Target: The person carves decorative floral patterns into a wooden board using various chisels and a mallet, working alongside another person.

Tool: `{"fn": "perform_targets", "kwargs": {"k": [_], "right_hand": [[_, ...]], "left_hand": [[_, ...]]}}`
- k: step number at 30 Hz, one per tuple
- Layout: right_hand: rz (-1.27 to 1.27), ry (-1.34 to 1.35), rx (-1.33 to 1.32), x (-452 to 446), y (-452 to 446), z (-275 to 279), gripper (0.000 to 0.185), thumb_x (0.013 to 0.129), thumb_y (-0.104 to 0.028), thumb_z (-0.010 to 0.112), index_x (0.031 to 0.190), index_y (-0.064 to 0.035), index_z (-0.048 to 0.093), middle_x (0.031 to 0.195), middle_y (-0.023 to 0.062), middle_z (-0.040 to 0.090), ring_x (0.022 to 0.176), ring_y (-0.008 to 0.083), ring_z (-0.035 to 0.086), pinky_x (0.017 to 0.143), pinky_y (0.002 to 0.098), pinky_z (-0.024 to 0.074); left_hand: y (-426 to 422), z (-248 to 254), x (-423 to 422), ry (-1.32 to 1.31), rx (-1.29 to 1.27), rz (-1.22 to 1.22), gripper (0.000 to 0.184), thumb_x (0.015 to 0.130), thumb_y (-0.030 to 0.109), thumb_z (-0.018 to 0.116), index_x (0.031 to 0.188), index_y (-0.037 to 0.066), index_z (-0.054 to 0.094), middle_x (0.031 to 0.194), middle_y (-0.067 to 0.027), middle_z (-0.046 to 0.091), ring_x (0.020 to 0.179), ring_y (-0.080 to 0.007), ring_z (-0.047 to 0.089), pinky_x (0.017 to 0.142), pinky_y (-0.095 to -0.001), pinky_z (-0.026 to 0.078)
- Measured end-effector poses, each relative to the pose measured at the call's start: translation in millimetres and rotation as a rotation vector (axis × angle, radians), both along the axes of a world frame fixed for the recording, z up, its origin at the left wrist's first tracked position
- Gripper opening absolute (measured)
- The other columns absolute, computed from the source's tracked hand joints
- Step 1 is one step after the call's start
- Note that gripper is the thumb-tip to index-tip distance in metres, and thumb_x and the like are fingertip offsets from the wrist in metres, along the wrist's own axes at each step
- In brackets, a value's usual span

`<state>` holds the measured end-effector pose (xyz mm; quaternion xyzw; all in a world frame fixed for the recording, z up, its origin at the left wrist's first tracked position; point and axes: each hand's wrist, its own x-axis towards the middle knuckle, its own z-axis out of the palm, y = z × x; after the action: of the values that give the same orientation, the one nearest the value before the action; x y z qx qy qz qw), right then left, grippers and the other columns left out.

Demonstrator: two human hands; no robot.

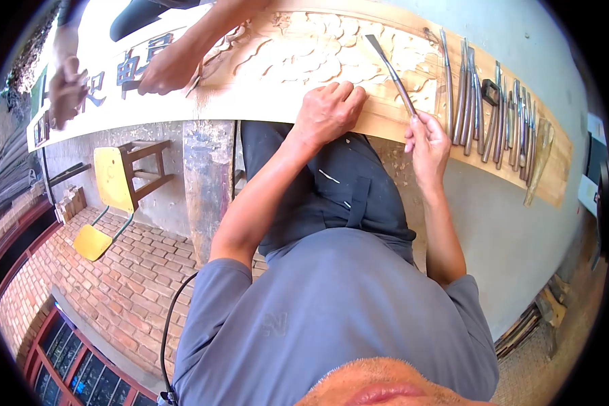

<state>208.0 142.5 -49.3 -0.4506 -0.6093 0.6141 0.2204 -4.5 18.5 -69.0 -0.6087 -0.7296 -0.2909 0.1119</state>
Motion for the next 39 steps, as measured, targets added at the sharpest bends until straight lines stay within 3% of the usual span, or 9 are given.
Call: {"fn": "perform_targets", "kwargs": {"k": [10,11,14,15,22,29,32,35,39], "right_hand": [[-0.016,-0.154,0.395,-9,2,-22,0.029,0.115,-0.02,0.064,0.13,0.004,0.072,0.081,0.0025,0.07,0.064,0.0063,0.061,0.057,0.0258,0.0478],[-0.052,-0.334,0.629,-10,8,-33,0.029,0.113,-0.025,0.064,0.13,-0.004,0.075,0.083,0.0076,0.078,0.066,0.0179,0.071,0.062,0.0372,0.0549],[-0.051,-0.553,0.91,-21,7,-3,0.031,0.107,-0.027,0.063,0.125,-0.0059,0.077,0.092,0.0209,0.081,0.086,0.0433,0.079,0.078,0.0565,0.0586],[-0.003,-0.662,0.895,-24,4,12,0.03,0.104,-0.027,0.066,0.124,-0.007,0.076,0.094,0.0214,0.082,0.087,0.0443,0.079,0.08,0.0574,0.06],[0.216,-0.771,0.968,-19,0,25,0.023,0.097,-0.025,0.076,0.109,-0.0053,0.077,0.089,0.0193,0.082,0.076,0.039,0.081,0.073,0.0531,0.0633],[0.21,-0.609,1.091,-13,12,5,0.016,0.101,-0.022,0.073,0.1,-0.006,0.073,0.075,0.0139,0.078,0.064,0.0337,0.078,0.061,0.0506,0.0601],[0.225,-0.578,0.96,-8,15,6,0.013,0.099,-0.018,0.071,0.094,-0.0065,0.069,0.07,0.0126,0.075,0.055,0.0329,0.073,0.057,0.0497,0.0574],[0.108,-0.429,1.233,11,21,21,0.017,0.101,-0.017,0.071,0.087,-0.011,0.063,0.058,0.0016,0.063,0.044,0.016,0.059,0.043,0.0383,0.0492],[0.038,-0.414,1.289,70,54,33,0.019,0.104,-0.019,0.074,0.088,-0.0134,0.065,0.059,-0.0035,0.063,0.044,0.0067,0.055,0.038,0.0292,0.0466]], "left_hand": [[-1,-2,6,-0.12,-0.025,0.104,0.016,0.098,0.022,0.079,0.089,0.01,0.072,0.083,-0.0093,0.069,0.078,-0.0313,0.075,0.066,-0.0452,0.06],[-1,-1,5,-0.117,-0.021,0.101,0.017,0.098,0.022,0.079,0.089,0.01,0.073,0.083,-0.0094,0.07,0.079,-0.0317,0.075,0.067,-0.0456,0.06],[1,-1,4,-0.122,-0.006,0.114,0.019,0.099,0.024,0.078,0.087,0.01,0.073,0.084,-0.0094,0.07,0.08,-0.0323,0.075,0.068,-0.0461,0.061],[1,-1,4,-0.129,-0.008,0.125,0.02,0.099,0.024,0.078,0.087,0.009,0.074,0.084,-0.0099,0.07,0.08,-0.0323,0.075,0.069,-0.0463,0.061],[-2,-4,1,-0.117,-0.008,0.138,0.02,0.1,0.025,0.078,0.087,0.01,0.073,0.084,-0.0093,0.071,0.079,-0.0327,0.074,0.068,-0.0451,0.06],[0,6,6,-0.135,-0.012,0.166,0.02,0.098,0.022,0.077,0.084,0.009,0.07,0.084,-0.0114,0.07,0.078,-0.0327,0.075,0.067,-0.0452,0.06],[-1,5,6,-0.173,-0.004,0.169,0.015,0.098,0.019,0.076,0.087,0.009,0.072,0.085,-0.0113,0.071,0.079,-0.0339,0.074,0.069,-0.0463,0.059],[0,7,8,-0.195,-0.021,0.186,0.011,0.097,0.017,0.078,0.089,0.01,0.073,0.084,-0.0097,0.07,0.078,-0.0342,0.073,0.068,-0.0467,0.058],[0,6,7,-0.192,-0.016,0.178,0.013,0.097,0.019,0.079,0.089,0.01,0.073,0.082,-0.0095,0.068,0.076,-0.0338,0.072,0.067,-0.0466,0.057]]}}
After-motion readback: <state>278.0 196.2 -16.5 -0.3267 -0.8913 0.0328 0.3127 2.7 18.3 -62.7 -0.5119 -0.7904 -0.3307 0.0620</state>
